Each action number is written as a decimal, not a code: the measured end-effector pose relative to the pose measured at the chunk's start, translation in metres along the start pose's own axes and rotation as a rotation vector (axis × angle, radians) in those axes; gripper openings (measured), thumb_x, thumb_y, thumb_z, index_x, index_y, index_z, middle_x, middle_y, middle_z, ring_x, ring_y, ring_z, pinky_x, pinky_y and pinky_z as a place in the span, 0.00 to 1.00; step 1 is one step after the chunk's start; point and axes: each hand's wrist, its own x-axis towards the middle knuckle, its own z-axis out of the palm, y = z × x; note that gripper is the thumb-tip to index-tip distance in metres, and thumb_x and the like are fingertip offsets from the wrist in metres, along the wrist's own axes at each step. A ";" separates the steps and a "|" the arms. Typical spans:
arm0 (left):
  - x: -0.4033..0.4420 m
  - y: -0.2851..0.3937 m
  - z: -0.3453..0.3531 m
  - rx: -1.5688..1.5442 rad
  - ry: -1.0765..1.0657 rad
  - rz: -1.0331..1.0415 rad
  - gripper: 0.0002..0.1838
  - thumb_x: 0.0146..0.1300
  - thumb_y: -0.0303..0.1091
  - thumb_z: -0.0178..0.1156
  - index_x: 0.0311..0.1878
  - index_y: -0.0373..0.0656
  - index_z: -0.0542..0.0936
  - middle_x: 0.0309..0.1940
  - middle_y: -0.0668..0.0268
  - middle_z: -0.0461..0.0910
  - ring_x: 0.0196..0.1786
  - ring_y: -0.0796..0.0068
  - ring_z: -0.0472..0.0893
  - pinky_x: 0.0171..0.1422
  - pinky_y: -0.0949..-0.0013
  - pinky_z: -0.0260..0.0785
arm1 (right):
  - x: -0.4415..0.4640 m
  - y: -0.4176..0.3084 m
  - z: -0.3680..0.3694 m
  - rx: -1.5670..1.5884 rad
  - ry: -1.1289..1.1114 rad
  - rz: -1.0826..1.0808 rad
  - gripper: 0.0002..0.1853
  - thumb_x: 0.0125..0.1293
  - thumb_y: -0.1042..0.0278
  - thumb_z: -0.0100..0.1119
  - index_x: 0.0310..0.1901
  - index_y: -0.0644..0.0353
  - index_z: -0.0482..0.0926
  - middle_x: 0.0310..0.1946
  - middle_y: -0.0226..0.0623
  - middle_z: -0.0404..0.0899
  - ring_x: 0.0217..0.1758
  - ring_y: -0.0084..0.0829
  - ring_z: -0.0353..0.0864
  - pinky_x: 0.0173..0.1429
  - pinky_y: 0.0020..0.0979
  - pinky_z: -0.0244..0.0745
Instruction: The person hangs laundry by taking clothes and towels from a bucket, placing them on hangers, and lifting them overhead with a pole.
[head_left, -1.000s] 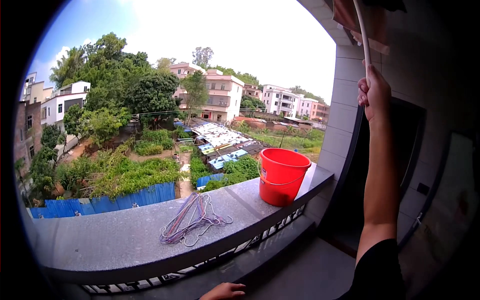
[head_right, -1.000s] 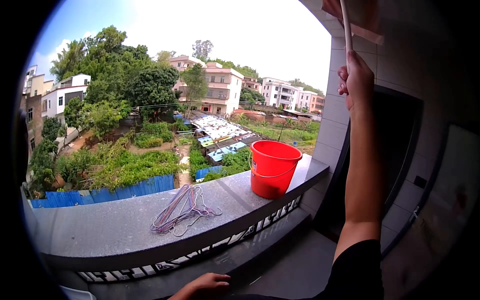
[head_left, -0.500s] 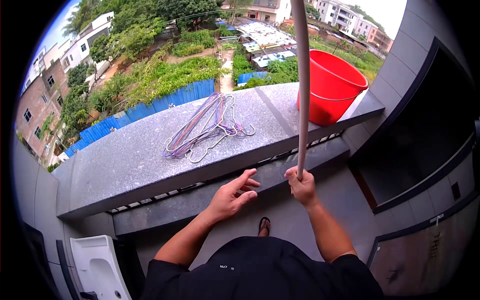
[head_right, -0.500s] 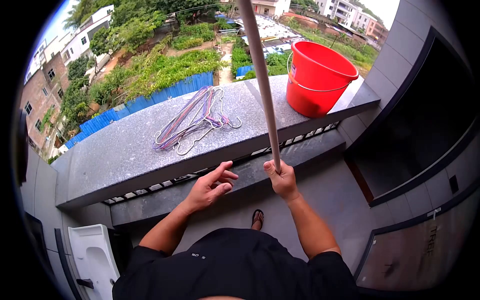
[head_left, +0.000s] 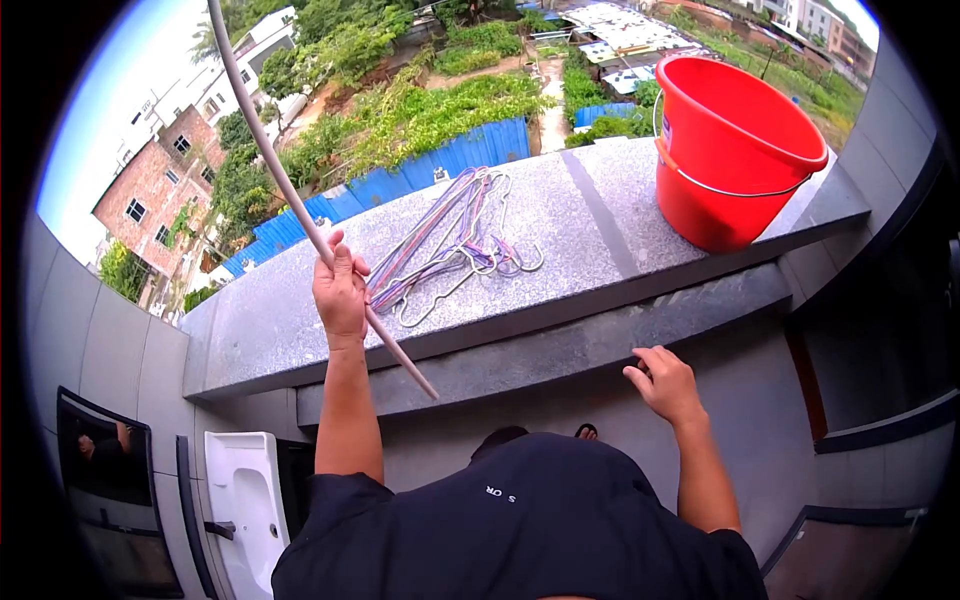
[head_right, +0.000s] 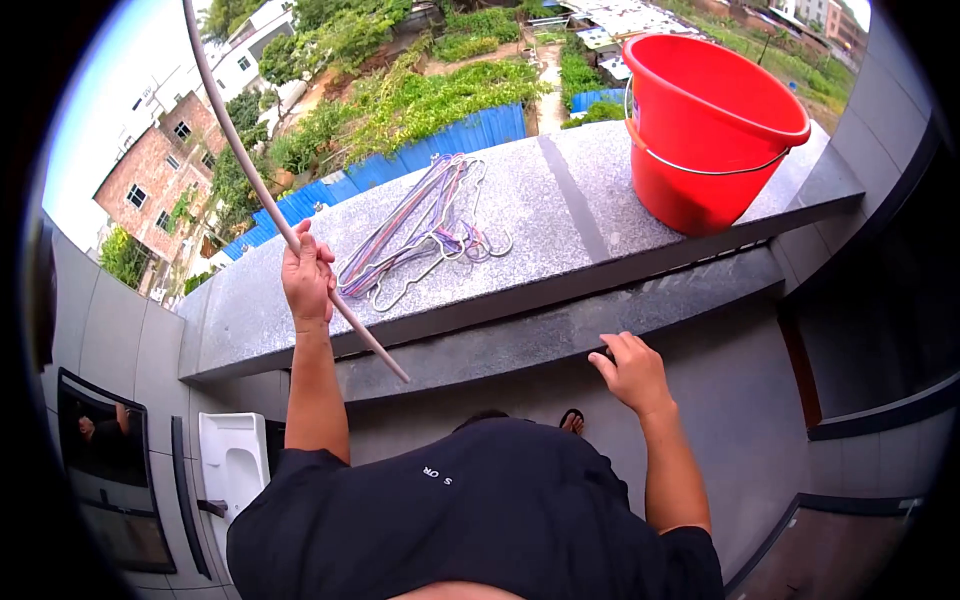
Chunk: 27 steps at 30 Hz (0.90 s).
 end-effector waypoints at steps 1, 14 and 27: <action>0.005 -0.005 -0.024 0.096 0.054 -0.029 0.20 0.82 0.42 0.54 0.68 0.40 0.73 0.27 0.71 0.75 0.18 0.90 0.65 0.18 0.81 0.58 | -0.001 0.014 -0.015 0.000 0.037 0.047 0.14 0.64 0.62 0.72 0.46 0.62 0.85 0.33 0.38 0.83 0.38 0.41 0.84 0.43 0.41 0.81; -0.028 -0.139 -0.242 1.433 0.482 -0.055 0.19 0.71 0.43 0.66 0.61 0.49 0.84 0.40 0.56 0.83 0.44 0.53 0.84 0.48 0.53 0.76 | 0.098 0.009 -0.194 -0.398 0.580 -0.018 0.07 0.73 0.72 0.65 0.44 0.67 0.84 0.36 0.47 0.85 0.37 0.44 0.85 0.42 0.37 0.80; -0.043 -0.138 -0.250 1.705 0.396 -0.203 0.20 0.74 0.36 0.61 0.67 0.60 0.80 0.49 0.58 0.76 0.49 0.50 0.83 0.49 0.47 0.76 | 0.334 0.022 -0.320 -0.896 0.228 0.193 0.18 0.71 0.51 0.65 0.45 0.58 0.87 0.41 0.45 0.88 0.47 0.46 0.87 0.52 0.45 0.81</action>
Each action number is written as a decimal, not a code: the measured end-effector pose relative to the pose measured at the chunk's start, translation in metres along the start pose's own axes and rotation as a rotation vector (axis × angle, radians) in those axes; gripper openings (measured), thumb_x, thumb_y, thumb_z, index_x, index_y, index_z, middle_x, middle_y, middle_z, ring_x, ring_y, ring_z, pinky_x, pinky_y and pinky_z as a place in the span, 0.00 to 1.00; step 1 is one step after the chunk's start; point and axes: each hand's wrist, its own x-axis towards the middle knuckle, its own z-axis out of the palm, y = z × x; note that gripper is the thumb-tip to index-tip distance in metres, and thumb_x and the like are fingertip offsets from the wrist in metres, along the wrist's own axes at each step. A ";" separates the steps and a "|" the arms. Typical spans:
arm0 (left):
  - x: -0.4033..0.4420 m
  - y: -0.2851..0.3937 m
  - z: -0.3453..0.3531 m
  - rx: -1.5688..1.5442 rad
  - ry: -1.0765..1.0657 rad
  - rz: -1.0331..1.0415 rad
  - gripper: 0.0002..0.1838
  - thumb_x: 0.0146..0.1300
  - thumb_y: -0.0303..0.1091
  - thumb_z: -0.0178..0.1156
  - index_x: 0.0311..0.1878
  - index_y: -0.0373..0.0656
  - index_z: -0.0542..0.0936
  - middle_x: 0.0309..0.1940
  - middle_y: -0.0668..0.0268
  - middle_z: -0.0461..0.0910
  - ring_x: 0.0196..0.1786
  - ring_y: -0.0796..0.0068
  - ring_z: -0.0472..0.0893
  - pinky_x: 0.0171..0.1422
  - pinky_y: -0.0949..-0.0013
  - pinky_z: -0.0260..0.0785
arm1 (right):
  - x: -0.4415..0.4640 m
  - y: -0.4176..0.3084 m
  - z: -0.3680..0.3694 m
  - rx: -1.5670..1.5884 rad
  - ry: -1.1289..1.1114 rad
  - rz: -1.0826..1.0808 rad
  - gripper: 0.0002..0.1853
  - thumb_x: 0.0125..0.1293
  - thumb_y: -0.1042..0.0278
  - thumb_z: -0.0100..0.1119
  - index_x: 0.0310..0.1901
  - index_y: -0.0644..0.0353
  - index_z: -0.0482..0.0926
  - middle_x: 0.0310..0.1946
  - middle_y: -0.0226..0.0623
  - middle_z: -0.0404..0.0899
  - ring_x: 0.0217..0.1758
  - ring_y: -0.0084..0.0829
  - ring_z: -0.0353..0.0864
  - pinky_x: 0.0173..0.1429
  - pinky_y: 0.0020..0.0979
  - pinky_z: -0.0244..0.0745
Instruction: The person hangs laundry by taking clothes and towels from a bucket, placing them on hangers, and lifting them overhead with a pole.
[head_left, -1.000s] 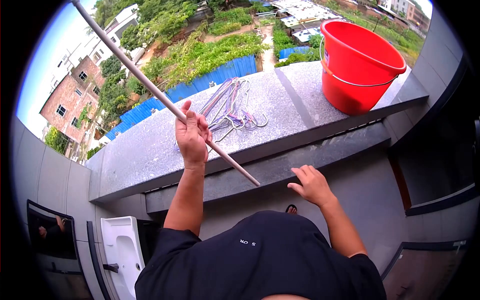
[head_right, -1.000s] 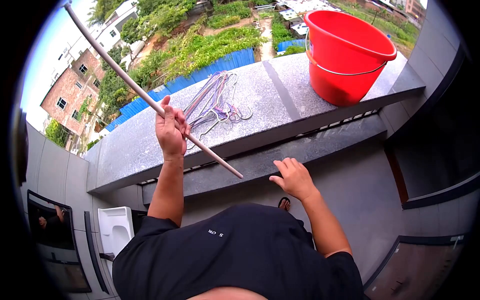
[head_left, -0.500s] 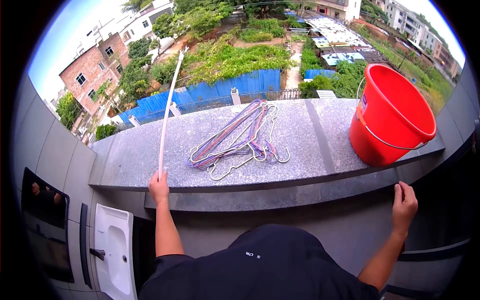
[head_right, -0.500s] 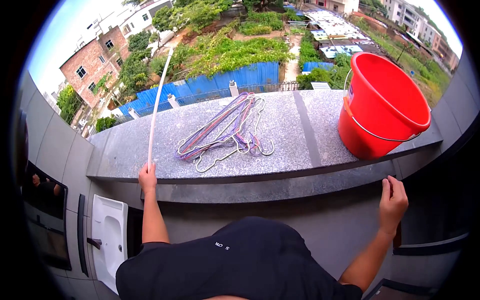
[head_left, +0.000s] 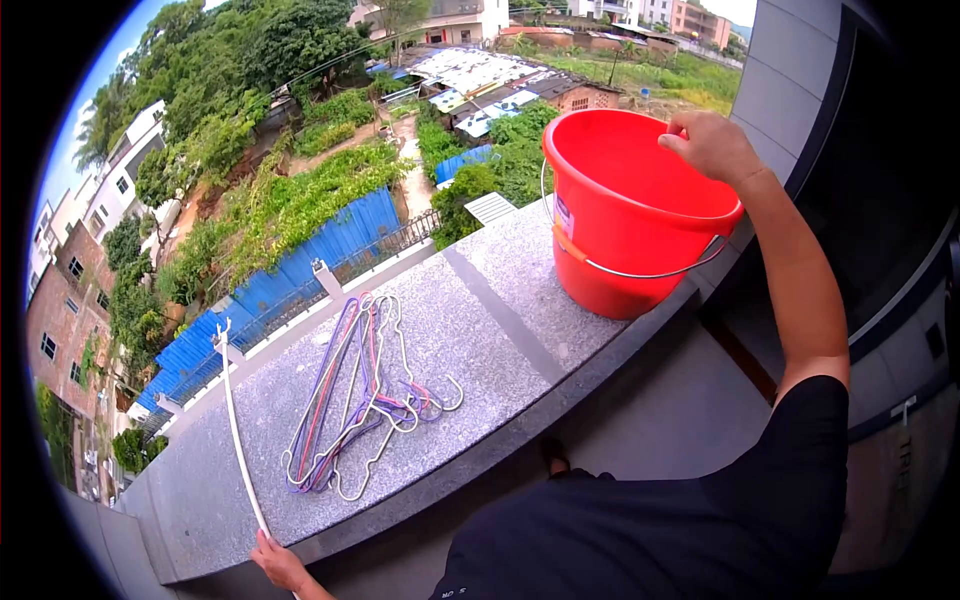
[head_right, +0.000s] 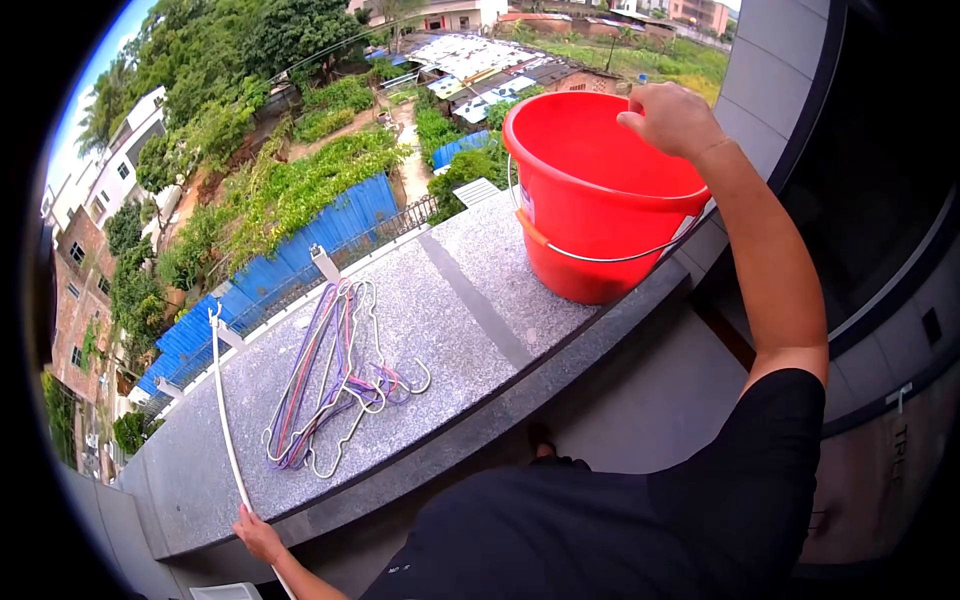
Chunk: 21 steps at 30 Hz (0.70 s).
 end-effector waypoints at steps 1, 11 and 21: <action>0.006 -0.008 0.003 0.011 0.010 0.029 0.19 0.74 0.36 0.60 0.66 0.60 0.81 0.49 0.57 0.77 0.50 0.48 0.83 0.49 0.47 0.76 | 0.017 0.004 0.011 -0.047 -0.119 -0.079 0.18 0.70 0.50 0.66 0.46 0.58 0.87 0.41 0.45 0.88 0.47 0.46 0.87 0.52 0.45 0.81; -0.013 0.028 -0.017 0.186 0.187 0.052 0.23 0.71 0.34 0.64 0.68 0.53 0.79 0.57 0.54 0.78 0.59 0.48 0.79 0.62 0.48 0.72 | 0.106 -0.007 0.163 -0.168 -0.873 -0.657 0.37 0.62 0.43 0.73 0.66 0.62 0.80 0.45 0.48 0.89 0.47 0.46 0.90 0.56 0.44 0.83; -0.159 0.079 -0.039 -0.101 0.205 0.206 0.19 0.76 0.28 0.58 0.67 0.37 0.80 0.64 0.51 0.76 0.67 0.49 0.77 0.71 0.52 0.70 | 0.106 -0.025 0.198 -0.160 -1.049 -0.796 0.30 0.62 0.50 0.74 0.58 0.64 0.83 0.39 0.44 0.88 0.40 0.40 0.89 0.48 0.40 0.84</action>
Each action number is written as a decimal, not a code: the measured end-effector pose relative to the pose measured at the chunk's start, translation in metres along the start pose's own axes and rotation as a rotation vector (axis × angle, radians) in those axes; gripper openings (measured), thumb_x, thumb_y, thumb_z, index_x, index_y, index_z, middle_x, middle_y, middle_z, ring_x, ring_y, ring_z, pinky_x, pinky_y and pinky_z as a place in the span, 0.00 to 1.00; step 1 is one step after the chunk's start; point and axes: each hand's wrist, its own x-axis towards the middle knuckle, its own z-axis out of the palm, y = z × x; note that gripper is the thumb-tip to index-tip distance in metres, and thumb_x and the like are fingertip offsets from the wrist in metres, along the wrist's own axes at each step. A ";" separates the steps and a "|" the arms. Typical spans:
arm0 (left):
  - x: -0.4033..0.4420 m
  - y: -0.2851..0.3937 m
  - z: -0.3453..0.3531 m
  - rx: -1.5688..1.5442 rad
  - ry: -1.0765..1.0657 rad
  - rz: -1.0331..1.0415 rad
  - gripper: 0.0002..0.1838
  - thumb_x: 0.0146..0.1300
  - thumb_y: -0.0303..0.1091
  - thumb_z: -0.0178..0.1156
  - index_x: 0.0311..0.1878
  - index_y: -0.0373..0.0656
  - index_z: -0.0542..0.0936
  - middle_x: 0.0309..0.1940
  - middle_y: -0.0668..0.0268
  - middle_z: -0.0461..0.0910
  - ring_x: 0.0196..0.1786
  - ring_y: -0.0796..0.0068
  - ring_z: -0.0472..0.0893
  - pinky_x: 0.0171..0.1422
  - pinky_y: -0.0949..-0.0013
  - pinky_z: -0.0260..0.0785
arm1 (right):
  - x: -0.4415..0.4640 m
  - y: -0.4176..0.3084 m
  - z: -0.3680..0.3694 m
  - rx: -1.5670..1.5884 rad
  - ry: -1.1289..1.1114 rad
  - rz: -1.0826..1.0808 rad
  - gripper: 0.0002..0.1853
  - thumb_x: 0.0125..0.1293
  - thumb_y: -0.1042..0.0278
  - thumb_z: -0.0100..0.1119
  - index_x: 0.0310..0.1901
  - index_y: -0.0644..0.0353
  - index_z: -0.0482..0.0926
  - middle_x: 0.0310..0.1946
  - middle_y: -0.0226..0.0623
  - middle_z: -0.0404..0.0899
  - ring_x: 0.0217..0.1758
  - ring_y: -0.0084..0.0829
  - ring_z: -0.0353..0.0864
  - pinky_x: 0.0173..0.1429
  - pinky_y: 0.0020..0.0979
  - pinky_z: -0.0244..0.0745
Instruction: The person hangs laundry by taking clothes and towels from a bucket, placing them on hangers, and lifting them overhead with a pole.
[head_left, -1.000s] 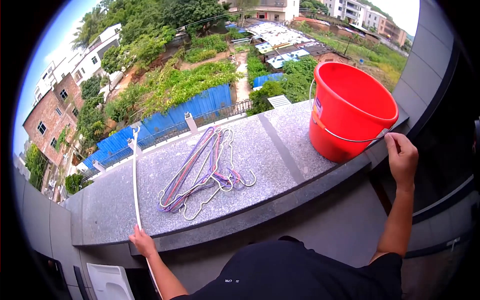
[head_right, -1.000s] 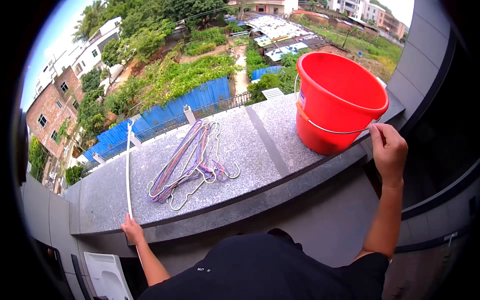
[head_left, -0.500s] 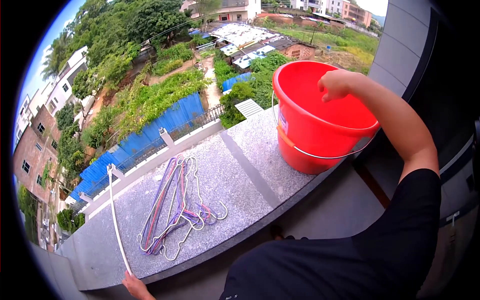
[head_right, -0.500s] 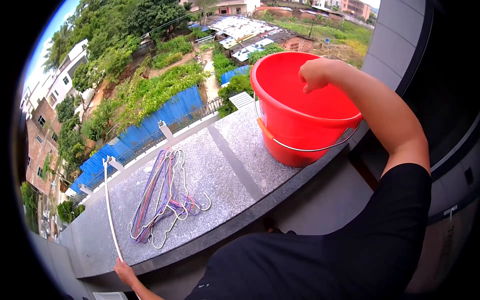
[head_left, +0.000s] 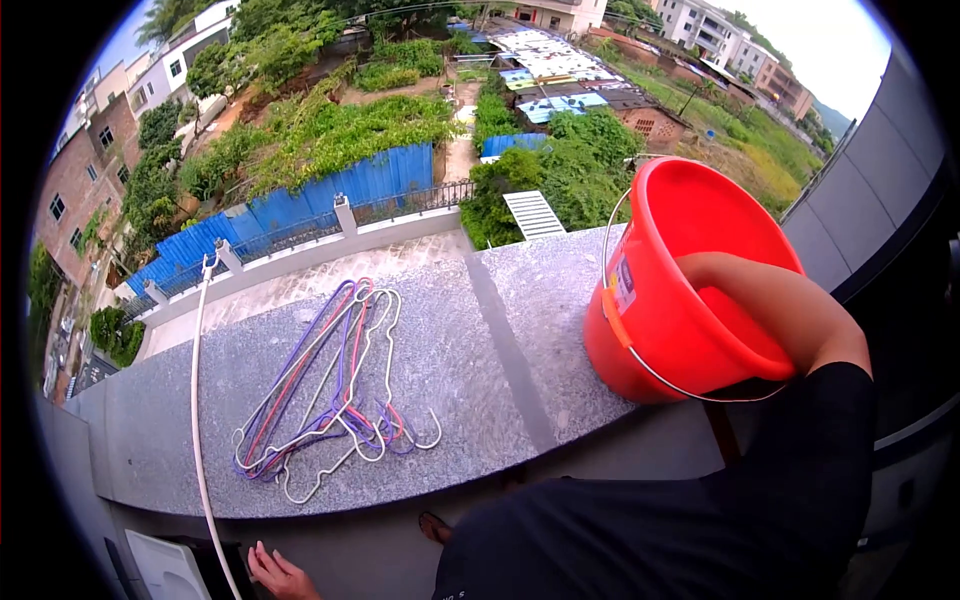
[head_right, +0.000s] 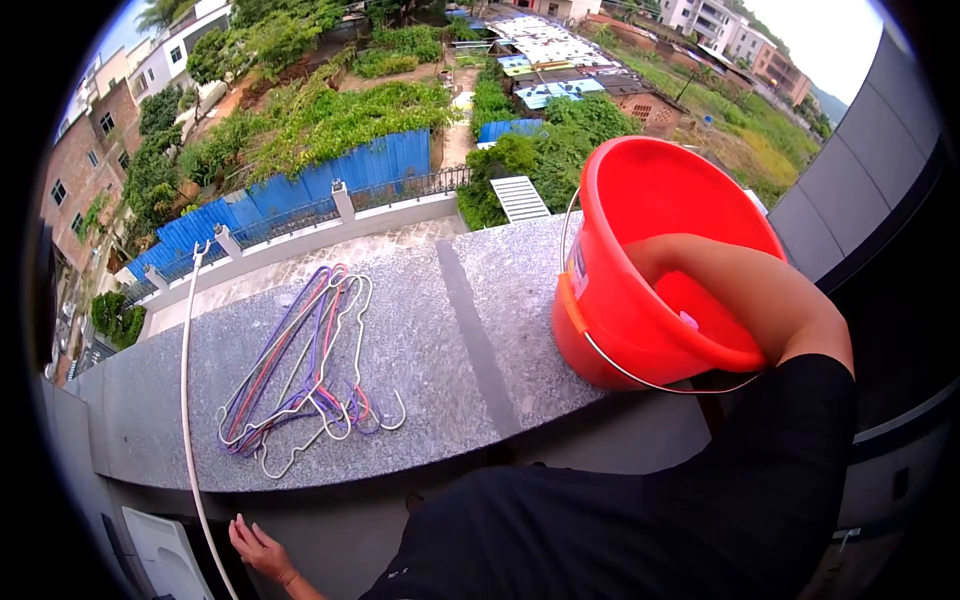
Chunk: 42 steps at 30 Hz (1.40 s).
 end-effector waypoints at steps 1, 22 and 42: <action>-0.011 -0.006 0.002 0.035 -0.002 0.022 0.19 0.76 0.28 0.58 0.67 0.37 0.80 0.65 0.51 0.76 0.67 0.49 0.77 0.71 0.52 0.71 | -0.002 -0.001 -0.006 0.021 -0.004 0.004 0.29 0.62 0.51 0.74 0.57 0.64 0.83 0.38 0.44 0.88 0.40 0.39 0.89 0.47 0.40 0.84; 0.039 -0.035 -0.011 -0.174 0.172 0.005 0.16 0.75 0.24 0.59 0.63 0.35 0.82 0.64 0.50 0.76 0.62 0.51 0.81 0.64 0.57 0.79 | -0.165 -0.028 -0.060 0.661 0.709 0.203 0.16 0.68 0.66 0.69 0.27 0.61 0.74 0.21 0.26 0.73 0.25 0.19 0.75 0.29 0.28 0.72; 0.087 0.053 0.018 -0.716 0.061 0.314 0.11 0.72 0.19 0.60 0.55 0.30 0.84 0.60 0.51 0.79 0.61 0.53 0.81 0.64 0.58 0.76 | -0.481 -0.016 -0.215 0.196 2.565 0.732 0.26 0.75 0.56 0.60 0.49 0.83 0.77 0.50 0.68 0.80 0.55 0.56 0.85 0.54 0.56 0.85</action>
